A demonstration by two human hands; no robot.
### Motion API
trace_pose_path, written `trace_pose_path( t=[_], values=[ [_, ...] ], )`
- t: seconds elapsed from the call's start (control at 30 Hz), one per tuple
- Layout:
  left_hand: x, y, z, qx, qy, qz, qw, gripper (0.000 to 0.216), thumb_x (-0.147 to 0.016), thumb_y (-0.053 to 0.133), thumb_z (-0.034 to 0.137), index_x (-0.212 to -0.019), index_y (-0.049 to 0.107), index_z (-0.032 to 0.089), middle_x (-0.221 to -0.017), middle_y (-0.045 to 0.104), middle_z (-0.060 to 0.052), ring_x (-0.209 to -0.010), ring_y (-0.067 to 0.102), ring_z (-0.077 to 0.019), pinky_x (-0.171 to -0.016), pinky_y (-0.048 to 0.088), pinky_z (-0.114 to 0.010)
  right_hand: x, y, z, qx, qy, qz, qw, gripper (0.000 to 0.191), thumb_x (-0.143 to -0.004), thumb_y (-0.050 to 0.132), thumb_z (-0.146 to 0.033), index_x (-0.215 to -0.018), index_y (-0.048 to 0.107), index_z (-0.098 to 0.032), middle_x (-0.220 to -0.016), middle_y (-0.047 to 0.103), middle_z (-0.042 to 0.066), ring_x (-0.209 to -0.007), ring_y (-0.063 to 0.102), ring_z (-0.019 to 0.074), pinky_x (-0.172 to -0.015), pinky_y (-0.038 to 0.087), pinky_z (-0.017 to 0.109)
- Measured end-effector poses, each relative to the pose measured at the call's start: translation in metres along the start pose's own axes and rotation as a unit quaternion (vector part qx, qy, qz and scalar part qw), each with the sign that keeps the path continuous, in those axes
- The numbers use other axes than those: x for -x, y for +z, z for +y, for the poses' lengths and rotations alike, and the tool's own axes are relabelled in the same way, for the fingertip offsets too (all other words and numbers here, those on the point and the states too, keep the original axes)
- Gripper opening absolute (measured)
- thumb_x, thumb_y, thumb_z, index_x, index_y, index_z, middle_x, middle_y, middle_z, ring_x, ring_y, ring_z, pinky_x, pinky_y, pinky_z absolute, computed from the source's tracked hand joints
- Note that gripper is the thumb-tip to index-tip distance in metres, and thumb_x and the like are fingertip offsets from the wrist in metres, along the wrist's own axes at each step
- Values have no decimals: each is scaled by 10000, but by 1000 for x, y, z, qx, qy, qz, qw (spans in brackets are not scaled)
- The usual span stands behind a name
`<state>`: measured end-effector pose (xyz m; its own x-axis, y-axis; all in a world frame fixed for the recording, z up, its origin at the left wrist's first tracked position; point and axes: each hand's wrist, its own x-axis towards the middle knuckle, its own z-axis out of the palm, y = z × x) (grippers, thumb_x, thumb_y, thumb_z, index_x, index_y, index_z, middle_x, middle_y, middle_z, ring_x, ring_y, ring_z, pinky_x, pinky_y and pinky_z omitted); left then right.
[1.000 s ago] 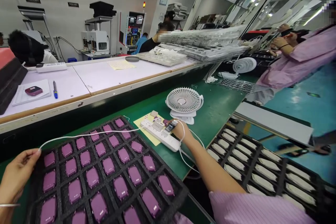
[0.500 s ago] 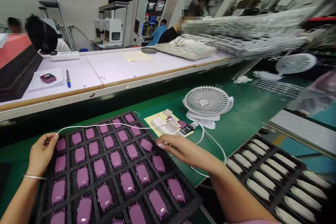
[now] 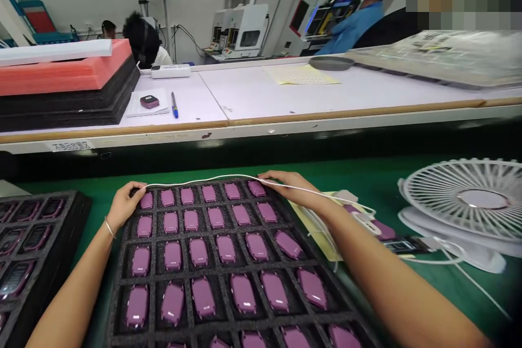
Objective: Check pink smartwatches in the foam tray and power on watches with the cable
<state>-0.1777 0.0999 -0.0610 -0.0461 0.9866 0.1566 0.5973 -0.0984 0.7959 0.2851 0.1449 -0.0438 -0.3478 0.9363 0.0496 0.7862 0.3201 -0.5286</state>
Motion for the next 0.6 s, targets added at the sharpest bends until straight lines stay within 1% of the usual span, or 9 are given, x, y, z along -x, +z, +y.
trace_pose_path(
  t=[0.1, 0.17, 0.23, 0.3, 0.37, 0.43, 0.5, 0.53, 0.6],
  values=[
    [8, -13, 4, -17, 13, -36, 999, 462, -745, 625, 628, -843, 717, 186, -1199, 671, -125, -1143, 594, -285, -1006, 436, -407, 2, -6, 7, 2, -21, -28, 999, 458, -892, 484, -582, -1005, 741, -221, -1128, 724, 104, -1087, 650, 320, -987, 478, 439],
    [12, -19, 9, -82, 35, -54, 995, 396, -743, 657, 596, -820, 752, 220, -1154, 671, -99, -1154, 560, -300, -1035, 388, -451, 4, -10, 10, 7, -29, -45, 999, 510, -888, 462, -623, -1030, 745, -223, -1094, 724, 108, -1052, 656, 317, -963, 487, 444],
    [16, -21, 13, -160, 54, -81, 982, 321, -792, 633, 539, -828, 768, 251, -1028, 686, -72, -1062, 576, -284, -991, 395, -459, 7, -12, 9, 5, -36, -57, 998, 534, -897, 439, -629, -1056, 745, -222, -1070, 720, 114, -1026, 661, 312, -933, 498, 438],
    [18, -21, 15, -201, 62, -111, 971, 277, -830, 605, 487, -833, 762, 259, -933, 701, -49, -954, 604, -257, -919, 424, -421, 11, -13, 5, -1, -52, -55, 997, 538, -907, 424, -619, -1050, 752, -218, -1049, 710, 123, -1010, 661, 303, -916, 501, 425],
    [17, -19, 17, -218, 70, -135, 964, 254, -849, 591, 451, -828, 746, 251, -909, 723, -37, -909, 628, -240, -878, 439, -381, 14, -12, 1, -6, -67, -47, 997, 537, -917, 419, -600, -1031, 762, -204, -1017, 694, 131, -980, 660, 292, -895, 502, 410],
    [15, -18, 22, -252, 86, -153, 952, 232, -863, 579, 413, -829, 731, 240, -920, 738, -40, -908, 644, -240, -856, 444, -361, 15, -11, -1, -6, -77, -41, 996, 527, -928, 416, -569, -1038, 766, -191, -994, 676, 131, -952, 654, 279, -868, 502, 394],
    [14, -16, 31, -332, 105, -158, 924, 206, -868, 577, 376, -906, 729, 241, -981, 741, -53, -945, 643, -268, -850, 436, -385, 15, -9, -1, 9, -79, -46, 996, 489, -945, 417, -517, -1052, 765, -191, -998, 660, 124, -945, 645, 265, -850, 494, 377],
    [14, -14, 37, -384, 115, -154, 903, 217, -865, 584, 361, -979, 723, 241, -1022, 737, -67, -970, 635, -292, -850, 429, -409, 14, -8, -1, 27, -79, -50, 995, 458, -952, 422, -483, -1059, 764, -197, -1015, 656, 123, -955, 638, 265, -850, 485, 375],
    [15, -10, 50, -483, 139, -139, 853, 306, -855, 597, 328, -1130, 686, 225, -1092, 721, -105, -1011, 617, -341, -861, 414, -462, 14, -7, -2, 78, -77, -60, 992, 393, -956, 446, -406, -1112, 748, -210, -1062, 658, 126, -1001, 619, 280, -867, 454, 393]
  ],
)
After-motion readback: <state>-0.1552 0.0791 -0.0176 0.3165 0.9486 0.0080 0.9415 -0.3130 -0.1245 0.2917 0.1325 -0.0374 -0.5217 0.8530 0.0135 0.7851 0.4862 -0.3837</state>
